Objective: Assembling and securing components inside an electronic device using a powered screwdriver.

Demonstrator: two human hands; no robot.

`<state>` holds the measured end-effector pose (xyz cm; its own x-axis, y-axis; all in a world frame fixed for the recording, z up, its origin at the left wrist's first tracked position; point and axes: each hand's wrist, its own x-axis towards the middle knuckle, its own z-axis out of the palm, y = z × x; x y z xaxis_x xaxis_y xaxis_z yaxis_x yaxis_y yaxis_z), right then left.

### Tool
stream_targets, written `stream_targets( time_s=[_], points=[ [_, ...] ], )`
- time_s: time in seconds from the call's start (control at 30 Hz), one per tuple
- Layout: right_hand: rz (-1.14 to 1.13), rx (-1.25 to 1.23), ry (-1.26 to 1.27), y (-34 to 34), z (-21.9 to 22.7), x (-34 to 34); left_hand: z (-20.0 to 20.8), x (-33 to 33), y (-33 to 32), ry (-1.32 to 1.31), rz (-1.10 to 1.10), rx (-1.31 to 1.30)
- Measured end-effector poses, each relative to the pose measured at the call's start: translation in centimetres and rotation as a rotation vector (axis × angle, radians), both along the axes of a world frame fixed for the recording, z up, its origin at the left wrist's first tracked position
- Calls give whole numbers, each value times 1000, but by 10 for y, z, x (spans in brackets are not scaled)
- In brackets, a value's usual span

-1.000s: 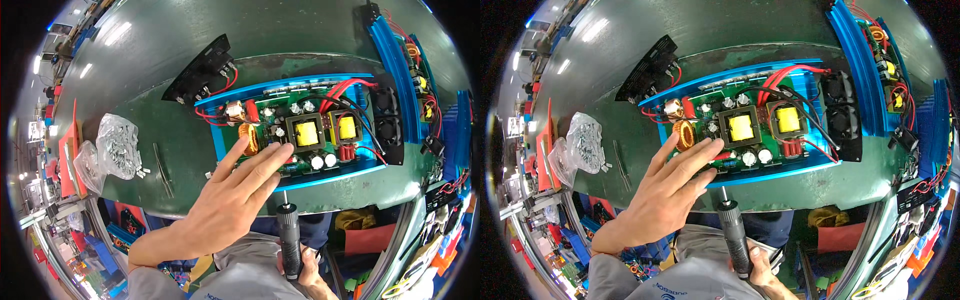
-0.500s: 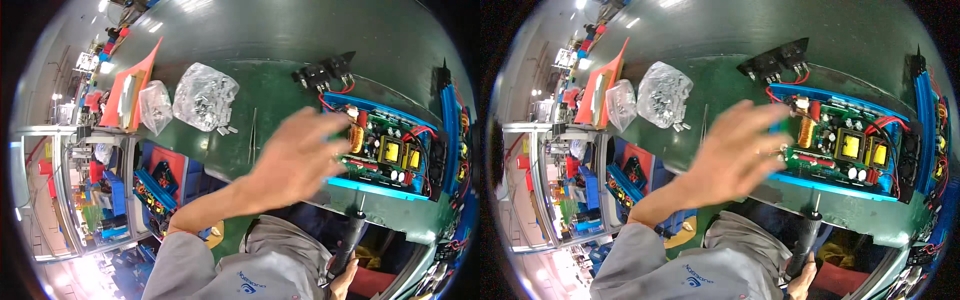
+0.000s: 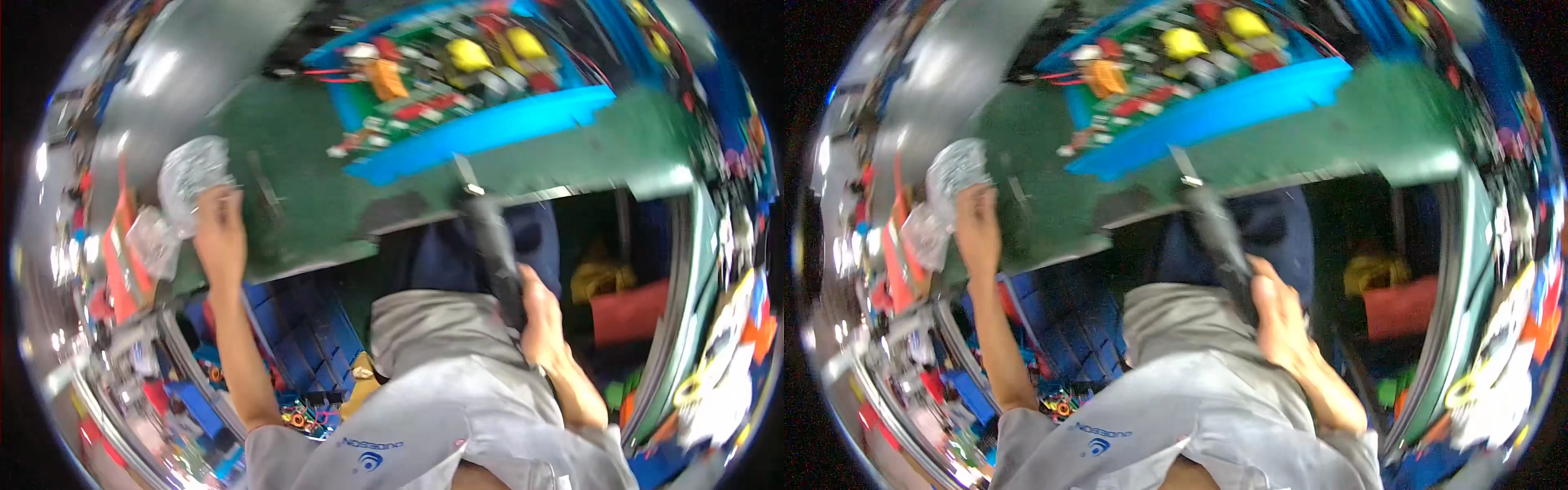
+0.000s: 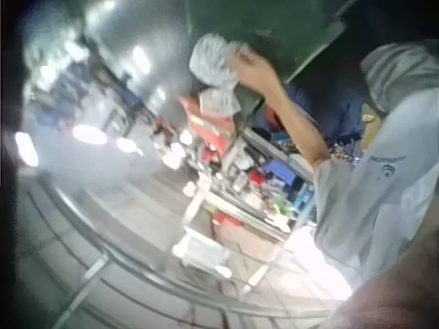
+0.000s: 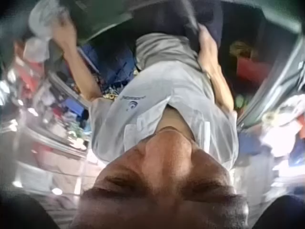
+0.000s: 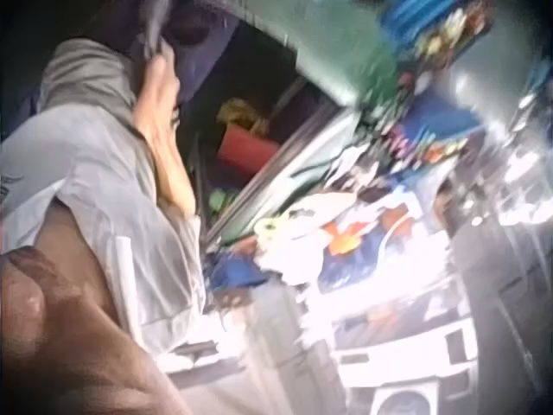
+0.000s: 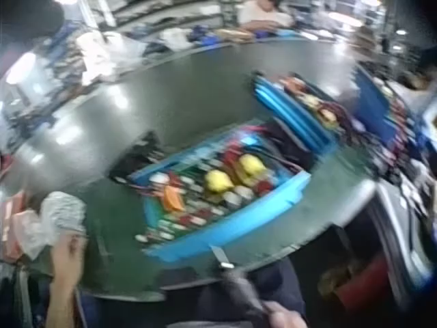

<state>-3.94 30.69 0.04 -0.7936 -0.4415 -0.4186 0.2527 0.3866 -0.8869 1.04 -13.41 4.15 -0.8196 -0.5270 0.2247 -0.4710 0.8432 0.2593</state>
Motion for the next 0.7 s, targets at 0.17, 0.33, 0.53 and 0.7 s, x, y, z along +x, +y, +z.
stream_targets(
  time_s=[0.17,0.33,0.53,0.7],
  points=[
    [22,-174,-112,-3,12,0,24,-43,25,269,-154,434],
    [2,-145,-111,-6,12,0,49,-95,117,248,-433,522],
    [34,-143,-63,-11,12,-1,59,-119,152,52,-531,548],
    [27,-171,-41,-12,7,-3,55,-134,147,-7,-812,-26]
  ],
)
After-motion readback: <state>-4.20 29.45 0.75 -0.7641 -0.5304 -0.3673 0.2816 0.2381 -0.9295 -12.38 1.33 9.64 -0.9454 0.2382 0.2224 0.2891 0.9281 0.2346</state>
